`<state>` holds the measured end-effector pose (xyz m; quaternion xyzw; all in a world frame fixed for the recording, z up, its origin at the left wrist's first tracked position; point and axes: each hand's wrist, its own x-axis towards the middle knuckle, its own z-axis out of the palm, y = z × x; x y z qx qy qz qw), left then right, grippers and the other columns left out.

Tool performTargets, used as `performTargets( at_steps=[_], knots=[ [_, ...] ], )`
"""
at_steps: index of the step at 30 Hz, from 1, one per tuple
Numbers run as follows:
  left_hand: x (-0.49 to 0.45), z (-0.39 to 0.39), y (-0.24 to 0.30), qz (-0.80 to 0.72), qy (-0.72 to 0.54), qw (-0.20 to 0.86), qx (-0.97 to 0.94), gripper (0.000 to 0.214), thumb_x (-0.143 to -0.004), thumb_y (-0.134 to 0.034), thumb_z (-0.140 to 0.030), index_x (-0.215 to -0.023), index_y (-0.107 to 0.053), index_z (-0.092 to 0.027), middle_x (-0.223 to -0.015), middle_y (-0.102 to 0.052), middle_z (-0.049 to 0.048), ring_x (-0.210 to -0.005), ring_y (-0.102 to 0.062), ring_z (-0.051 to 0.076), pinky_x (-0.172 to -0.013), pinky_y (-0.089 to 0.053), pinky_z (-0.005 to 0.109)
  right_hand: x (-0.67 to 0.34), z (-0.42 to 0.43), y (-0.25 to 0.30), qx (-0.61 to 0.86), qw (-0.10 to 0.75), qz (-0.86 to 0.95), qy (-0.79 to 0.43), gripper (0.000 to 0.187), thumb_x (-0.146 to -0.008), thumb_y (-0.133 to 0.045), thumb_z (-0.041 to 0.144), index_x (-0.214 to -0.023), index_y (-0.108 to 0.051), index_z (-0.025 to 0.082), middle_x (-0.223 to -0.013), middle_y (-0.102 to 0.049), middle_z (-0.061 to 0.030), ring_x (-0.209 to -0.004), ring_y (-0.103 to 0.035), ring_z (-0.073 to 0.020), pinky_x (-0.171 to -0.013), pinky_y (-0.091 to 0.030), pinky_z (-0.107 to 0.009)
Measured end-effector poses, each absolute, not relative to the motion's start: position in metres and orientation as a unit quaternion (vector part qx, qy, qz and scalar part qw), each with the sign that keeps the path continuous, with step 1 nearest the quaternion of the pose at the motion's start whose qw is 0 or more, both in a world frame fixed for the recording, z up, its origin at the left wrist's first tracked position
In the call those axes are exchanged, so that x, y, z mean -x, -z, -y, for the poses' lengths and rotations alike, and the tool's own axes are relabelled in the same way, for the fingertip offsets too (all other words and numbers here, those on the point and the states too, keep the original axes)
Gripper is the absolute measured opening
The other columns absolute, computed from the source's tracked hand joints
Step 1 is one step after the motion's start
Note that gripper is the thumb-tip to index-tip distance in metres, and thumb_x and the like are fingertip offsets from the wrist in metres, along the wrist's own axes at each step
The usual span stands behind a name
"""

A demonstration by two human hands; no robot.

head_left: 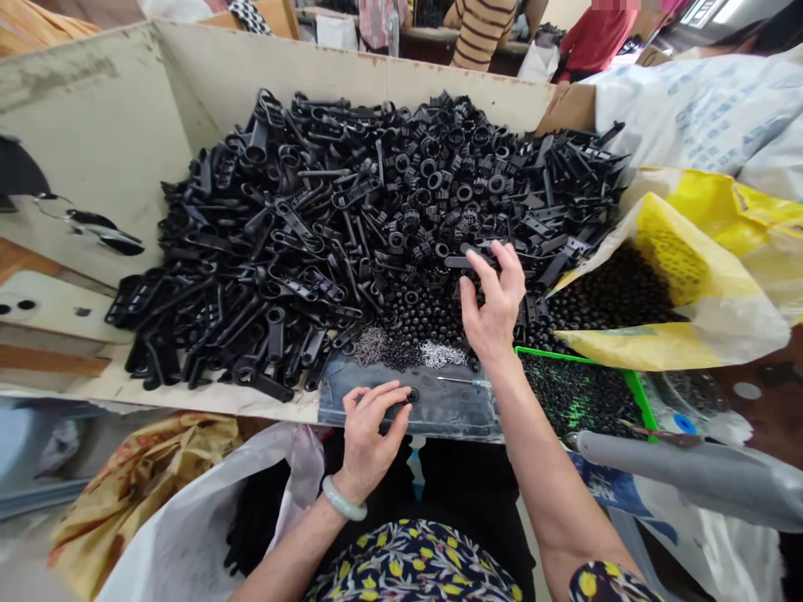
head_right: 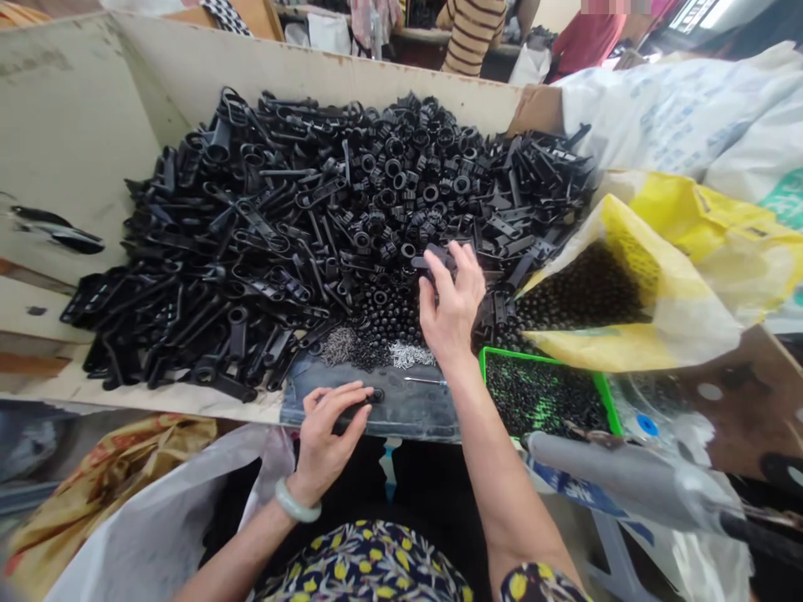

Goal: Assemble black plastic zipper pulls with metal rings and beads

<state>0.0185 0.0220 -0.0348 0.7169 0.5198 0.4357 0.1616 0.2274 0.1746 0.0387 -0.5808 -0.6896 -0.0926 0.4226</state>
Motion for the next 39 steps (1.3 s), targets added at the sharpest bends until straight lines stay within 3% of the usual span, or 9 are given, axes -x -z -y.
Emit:
performTargets(
  at_steps=[3, 5, 9, 12, 24, 31, 34, 39],
  knots=[
    [-0.025, -0.026, 0.033, -0.512, -0.420, 0.154, -0.734, 0.028, -0.099, -0.064, -0.014, -0.125, -0.065, -0.026, -0.119, -0.081, 0.0042, -0.116, -0.074, 0.025, -0.107, -0.035, 0.048, -0.226, -0.132, -0.033, 0.539, 0.468, 0.700, -0.019, 0.032, -0.107, -0.049, 0.027, -0.134, -0.067, 0.027, -0.143, -0.056, -0.0123, -0.134, -0.057, -0.0259, -0.113, -0.050, -0.047],
    [-0.028, -0.029, 0.034, -0.505, -0.411, 0.149, -0.744, 0.032, -0.101, -0.062, -0.013, -0.129, -0.064, -0.027, -0.121, -0.080, 0.0039, -0.119, -0.073, 0.025, -0.110, -0.032, 0.049, -0.228, -0.108, -0.023, 0.534, 0.472, 0.696, -0.087, 0.029, -0.106, -0.052, 0.025, -0.128, -0.070, 0.027, -0.133, -0.062, -0.0106, -0.124, -0.063, -0.0240, -0.105, -0.055, -0.043],
    [-0.032, -0.031, 0.040, -0.505, -0.414, 0.155, -0.741, 0.026, -0.101, -0.062, -0.013, -0.121, -0.067, -0.028, -0.117, -0.082, 0.0023, -0.117, -0.075, 0.025, -0.114, -0.029, 0.051, -0.234, -0.075, 0.003, 0.548, 0.448, 0.674, -0.212, 0.024, -0.106, -0.055, 0.025, -0.118, -0.075, 0.027, -0.112, -0.070, -0.0067, -0.104, -0.070, -0.0205, -0.092, -0.059, -0.037],
    [-0.033, -0.032, 0.044, -0.514, -0.412, 0.168, -0.733, 0.021, -0.101, -0.062, -0.016, -0.118, -0.067, -0.026, -0.114, -0.082, 0.0034, -0.115, -0.075, 0.025, -0.115, -0.029, 0.053, -0.235, -0.061, 0.020, 0.541, 0.412, 0.689, -0.250, 0.024, -0.106, -0.053, 0.024, -0.117, -0.075, 0.026, -0.109, -0.073, -0.0062, -0.101, -0.071, -0.0202, -0.090, -0.058, -0.036],
    [-0.029, -0.033, 0.047, -0.513, -0.395, 0.180, -0.741, 0.020, -0.100, -0.065, -0.021, -0.119, -0.069, -0.027, -0.114, -0.082, 0.0034, -0.114, -0.076, 0.026, -0.119, -0.028, 0.056, -0.235, -0.048, 0.027, 0.553, 0.370, 0.725, -0.177, 0.026, -0.106, -0.051, 0.021, -0.119, -0.073, 0.026, -0.107, -0.075, -0.0056, -0.098, -0.071, -0.0203, -0.088, -0.056, -0.035],
    [-0.027, -0.034, 0.046, -0.491, -0.408, 0.178, -0.749, 0.020, -0.101, -0.063, -0.019, -0.117, -0.071, -0.027, -0.109, -0.083, 0.0022, -0.109, -0.078, 0.025, -0.120, -0.031, 0.055, -0.250, -0.046, 0.030, 0.602, 0.216, 0.769, -0.029, 0.014, -0.105, -0.061, 0.029, -0.109, -0.073, 0.024, -0.104, -0.073, -0.0063, -0.097, -0.064, -0.0244, -0.083, -0.042, -0.041],
    [-0.026, -0.040, 0.043, -0.450, -0.390, 0.215, -0.774, 0.019, -0.102, -0.063, -0.021, -0.117, -0.072, -0.028, -0.110, -0.083, 0.0023, -0.111, -0.077, 0.024, -0.121, -0.032, 0.054, -0.252, -0.046, 0.027, 0.600, 0.219, 0.768, -0.044, 0.015, -0.106, -0.059, 0.029, -0.103, -0.073, 0.024, -0.102, -0.072, -0.0052, -0.094, -0.062, -0.0229, -0.082, -0.040, -0.040],
    [-0.024, -0.050, 0.040, -0.423, -0.363, 0.250, -0.792, 0.016, -0.100, -0.066, -0.023, -0.114, -0.073, -0.028, -0.112, -0.083, 0.0016, -0.119, -0.074, 0.025, -0.121, -0.031, 0.054, -0.245, -0.061, 0.022, 0.610, 0.230, 0.758, -0.042, 0.015, -0.107, -0.056, 0.028, -0.110, -0.071, 0.025, -0.100, -0.072, -0.0040, -0.092, -0.061, -0.0223, -0.082, -0.038, -0.039]
  ],
)
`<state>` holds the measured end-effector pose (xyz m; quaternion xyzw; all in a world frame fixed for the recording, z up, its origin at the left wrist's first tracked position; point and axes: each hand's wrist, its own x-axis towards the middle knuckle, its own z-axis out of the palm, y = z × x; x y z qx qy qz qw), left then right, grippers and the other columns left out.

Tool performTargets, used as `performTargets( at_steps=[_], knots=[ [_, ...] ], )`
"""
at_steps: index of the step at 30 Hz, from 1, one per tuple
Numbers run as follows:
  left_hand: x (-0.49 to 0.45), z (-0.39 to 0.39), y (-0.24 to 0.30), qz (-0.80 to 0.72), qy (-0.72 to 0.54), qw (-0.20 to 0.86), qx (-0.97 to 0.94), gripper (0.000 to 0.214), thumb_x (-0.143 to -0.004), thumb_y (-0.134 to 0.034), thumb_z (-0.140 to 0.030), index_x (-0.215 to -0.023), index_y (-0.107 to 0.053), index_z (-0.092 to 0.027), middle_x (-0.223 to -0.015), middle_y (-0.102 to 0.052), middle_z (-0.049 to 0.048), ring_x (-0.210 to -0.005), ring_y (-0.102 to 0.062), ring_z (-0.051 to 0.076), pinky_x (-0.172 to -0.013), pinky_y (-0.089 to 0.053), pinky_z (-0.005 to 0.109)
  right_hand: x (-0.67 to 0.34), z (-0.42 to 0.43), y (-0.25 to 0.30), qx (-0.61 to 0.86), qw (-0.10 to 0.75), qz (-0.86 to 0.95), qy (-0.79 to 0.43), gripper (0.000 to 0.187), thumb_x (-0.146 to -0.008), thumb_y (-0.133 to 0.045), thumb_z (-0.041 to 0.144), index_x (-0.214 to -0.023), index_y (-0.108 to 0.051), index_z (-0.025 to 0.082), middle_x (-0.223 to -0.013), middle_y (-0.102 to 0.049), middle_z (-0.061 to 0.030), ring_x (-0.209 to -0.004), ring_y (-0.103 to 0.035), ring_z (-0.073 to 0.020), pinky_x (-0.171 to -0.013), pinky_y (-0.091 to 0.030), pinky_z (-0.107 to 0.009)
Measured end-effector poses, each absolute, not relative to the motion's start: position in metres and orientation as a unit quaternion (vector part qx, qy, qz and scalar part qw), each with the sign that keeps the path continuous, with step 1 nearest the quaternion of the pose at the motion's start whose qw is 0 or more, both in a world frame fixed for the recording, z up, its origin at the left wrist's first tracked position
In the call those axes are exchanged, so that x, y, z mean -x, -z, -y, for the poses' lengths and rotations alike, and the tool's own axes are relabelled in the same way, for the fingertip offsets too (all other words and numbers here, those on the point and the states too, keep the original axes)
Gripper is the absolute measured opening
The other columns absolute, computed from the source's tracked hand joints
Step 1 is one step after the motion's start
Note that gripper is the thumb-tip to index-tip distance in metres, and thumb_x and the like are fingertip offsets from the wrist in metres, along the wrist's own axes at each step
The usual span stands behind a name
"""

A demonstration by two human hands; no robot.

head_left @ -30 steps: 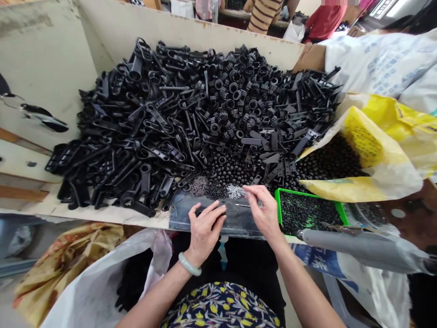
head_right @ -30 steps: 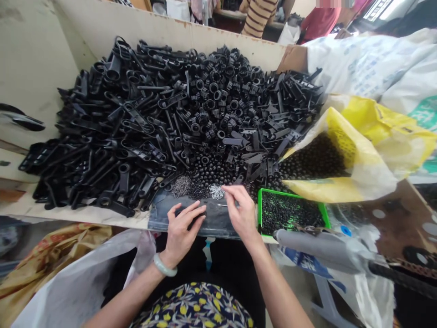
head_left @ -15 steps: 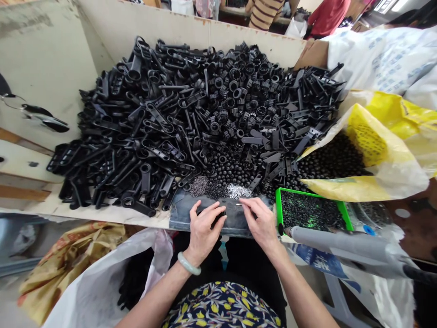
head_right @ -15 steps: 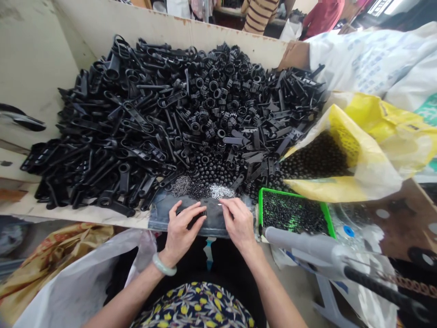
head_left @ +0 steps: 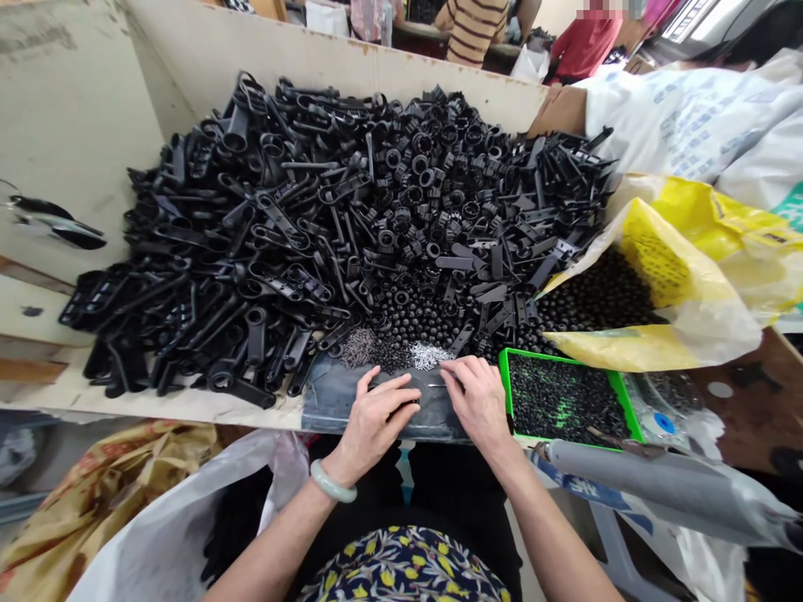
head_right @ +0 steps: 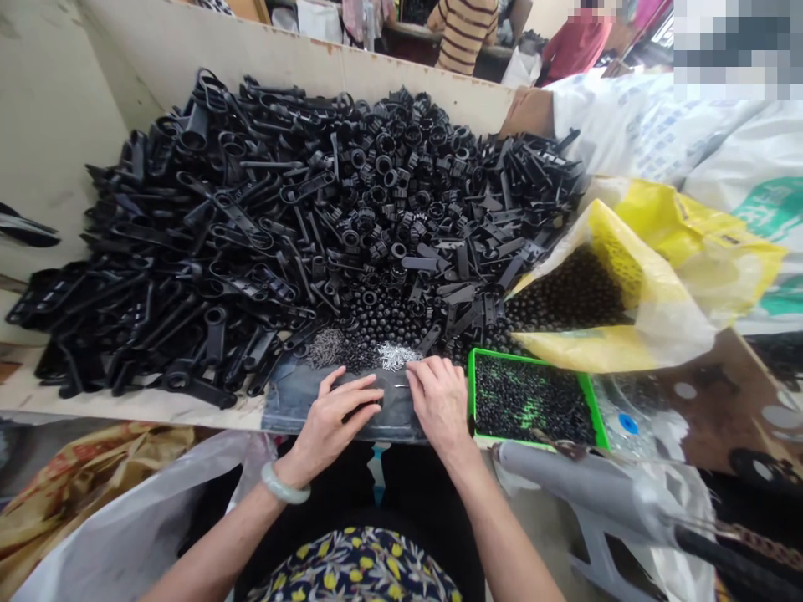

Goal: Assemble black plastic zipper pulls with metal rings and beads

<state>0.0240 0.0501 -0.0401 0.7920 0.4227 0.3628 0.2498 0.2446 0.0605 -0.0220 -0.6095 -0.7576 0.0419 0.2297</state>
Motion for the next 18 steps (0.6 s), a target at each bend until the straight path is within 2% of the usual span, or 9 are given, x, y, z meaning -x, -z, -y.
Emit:
performTargets(
  at_steps=[8, 12, 18],
  knots=[
    [-0.025, -0.049, 0.045, -0.438, -0.359, 0.234, -0.791, 0.014, -0.099, -0.068, -0.023, -0.111, -0.074, -0.027, -0.111, -0.083, 0.0014, -0.121, -0.072, 0.025, -0.112, -0.036, 0.049, -0.237, -0.076, 0.028, 0.604, 0.215, 0.767, -0.022, 0.016, -0.107, -0.055, 0.026, -0.100, -0.069, 0.023, -0.097, -0.072, -0.0042, -0.090, -0.061, -0.0217, -0.080, -0.037, -0.038],
    [-0.026, -0.050, 0.044, -0.431, -0.362, 0.213, -0.798, 0.013, -0.100, -0.067, -0.024, -0.111, -0.073, -0.026, -0.109, -0.083, 0.0012, -0.121, -0.070, 0.025, -0.107, -0.037, 0.046, -0.241, -0.065, 0.018, 0.601, 0.222, 0.768, -0.020, 0.016, -0.108, -0.055, 0.028, -0.101, -0.069, 0.023, -0.096, -0.072, -0.0044, -0.089, -0.061, -0.0219, -0.079, -0.037, -0.039],
    [-0.029, -0.048, 0.042, -0.441, -0.361, 0.198, -0.798, 0.013, -0.101, -0.066, -0.025, -0.111, -0.073, -0.025, -0.107, -0.083, 0.0014, -0.116, -0.071, 0.025, -0.102, -0.036, 0.045, -0.237, -0.039, -0.001, 0.542, 0.248, 0.794, -0.116, 0.012, -0.107, -0.058, 0.028, -0.107, -0.069, 0.024, -0.100, -0.073, -0.0044, -0.092, -0.063, -0.0218, -0.082, -0.043, -0.038]
  ],
)
